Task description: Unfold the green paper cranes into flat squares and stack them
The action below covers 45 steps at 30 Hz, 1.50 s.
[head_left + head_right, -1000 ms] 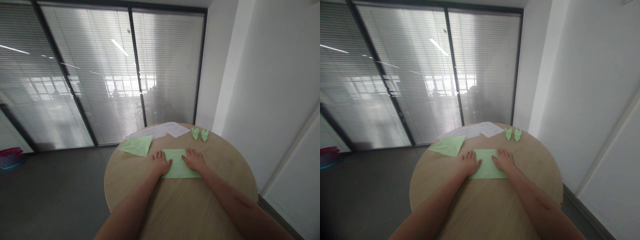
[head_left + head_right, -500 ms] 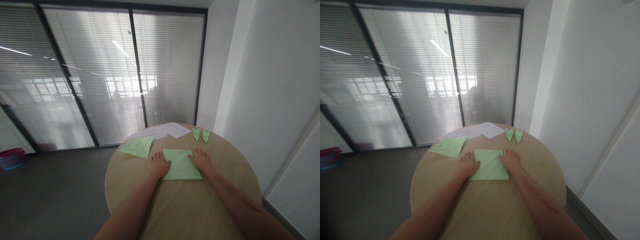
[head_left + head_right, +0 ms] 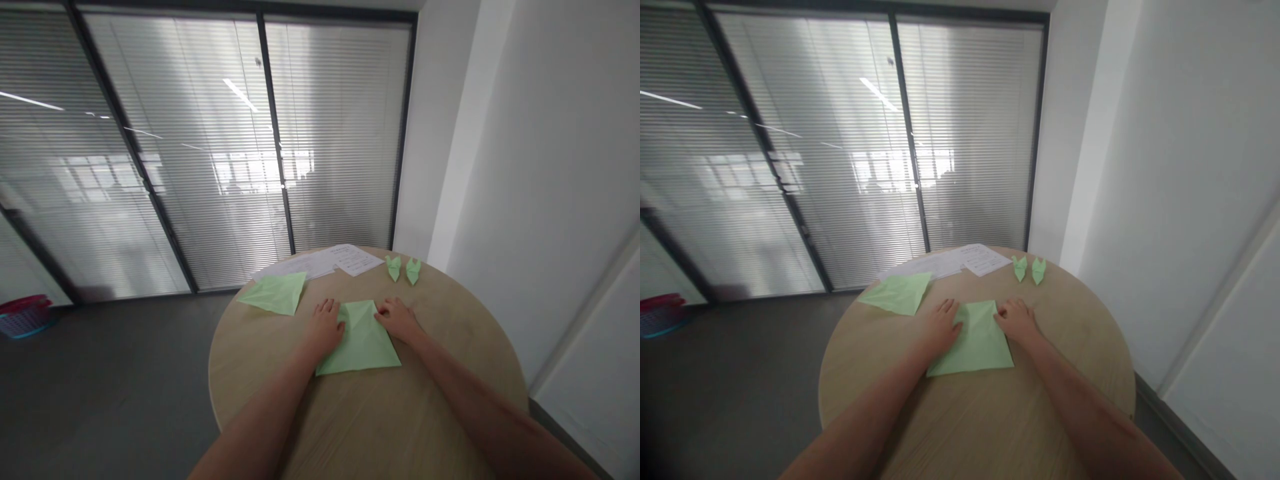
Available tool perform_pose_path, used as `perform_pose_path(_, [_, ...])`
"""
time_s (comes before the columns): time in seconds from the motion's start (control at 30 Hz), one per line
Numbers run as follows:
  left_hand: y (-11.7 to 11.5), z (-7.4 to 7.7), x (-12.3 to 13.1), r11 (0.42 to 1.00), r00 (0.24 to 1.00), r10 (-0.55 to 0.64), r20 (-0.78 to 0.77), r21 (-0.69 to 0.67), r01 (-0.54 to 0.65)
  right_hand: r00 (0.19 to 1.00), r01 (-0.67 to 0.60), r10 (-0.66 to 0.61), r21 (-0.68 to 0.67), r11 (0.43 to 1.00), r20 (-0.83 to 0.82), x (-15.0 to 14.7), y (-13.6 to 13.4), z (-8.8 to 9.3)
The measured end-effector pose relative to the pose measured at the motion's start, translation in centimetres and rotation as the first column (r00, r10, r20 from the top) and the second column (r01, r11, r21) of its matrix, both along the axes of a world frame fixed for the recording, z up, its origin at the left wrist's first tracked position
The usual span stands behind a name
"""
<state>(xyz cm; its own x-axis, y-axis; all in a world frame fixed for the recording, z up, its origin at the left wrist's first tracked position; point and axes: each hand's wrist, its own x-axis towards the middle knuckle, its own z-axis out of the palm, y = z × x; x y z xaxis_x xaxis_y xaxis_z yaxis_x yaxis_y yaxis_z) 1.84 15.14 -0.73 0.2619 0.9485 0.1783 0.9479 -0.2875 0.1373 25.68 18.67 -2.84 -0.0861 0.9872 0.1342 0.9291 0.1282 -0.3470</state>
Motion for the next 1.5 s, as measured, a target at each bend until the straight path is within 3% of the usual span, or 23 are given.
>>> perform_pose_path(0.17, [-0.2, -0.5, 0.5, 0.991, 0.995, -0.099, -0.005, -0.091, 0.098, 0.997, -0.078, 0.078, 0.006, 0.997, 0.017, -0.8, -0.7, 0.3])
perform_pose_path(0.43, [-0.2, -0.8, 0.3, 0.986, 0.996, -0.064, -0.059, -0.159, 0.054, 0.996, -0.088, 0.087, 0.017, 0.996, 0.027, -0.8, -0.4, -0.3])
perform_pose_path(0.67, [0.3, -1.2, -0.1, 0.996, 0.998, 0.034, -0.053, -0.077, -0.038, 0.993, -0.120, 0.121, 0.050, 0.991, -0.008, -0.7, -0.2, -0.8])
perform_pose_path(0.83, [0.5, -0.1, -1.2, 0.997, 0.997, 0.072, 0.029, -0.015, -0.071, 0.971, -0.209, 0.220, 0.111, 0.972, -0.093, -0.4, -0.1, -0.3])
perform_pose_path(1.03, [1.2, 1.0, -2.4, 0.998, 0.981, 0.060, 0.182, -0.029, -0.056, 0.836, -0.318, 0.387, 0.232, 0.919, -0.389, 0.4, -0.3, 0.3])
perform_pose_path(1.2, [1.5, 1.3, -2.9, 0.995, 0.960, 0.069, 0.272, -0.088, -0.047, 0.820, -0.289, 0.336, 0.171, 0.942, -0.463, 0.9, -0.1, 0.1])
perform_pose_path(1.3, [1.3, 1.5, -3.0, 0.993, 0.946, 0.028, 0.322, -0.120, 0.011, 0.801, -0.283, 0.301, 0.115, 0.952, -0.518, 0.8, 0.0, 0.0])
perform_pose_path(1.43, [1.0, 1.5, -2.8, 0.982, 0.909, -0.051, 0.415, -0.143, 0.120, 0.670, -0.383, 0.340, 0.084, 0.920, -0.660, 0.7, 0.0, -0.2])
perform_pose_path(1.5, [1.0, 1.4, -2.7, 0.966, 0.871, -0.099, 0.480, -0.165, 0.200, 0.643, -0.408, 0.356, 0.090, 0.908, -0.678, 0.7, -0.1, -0.2])
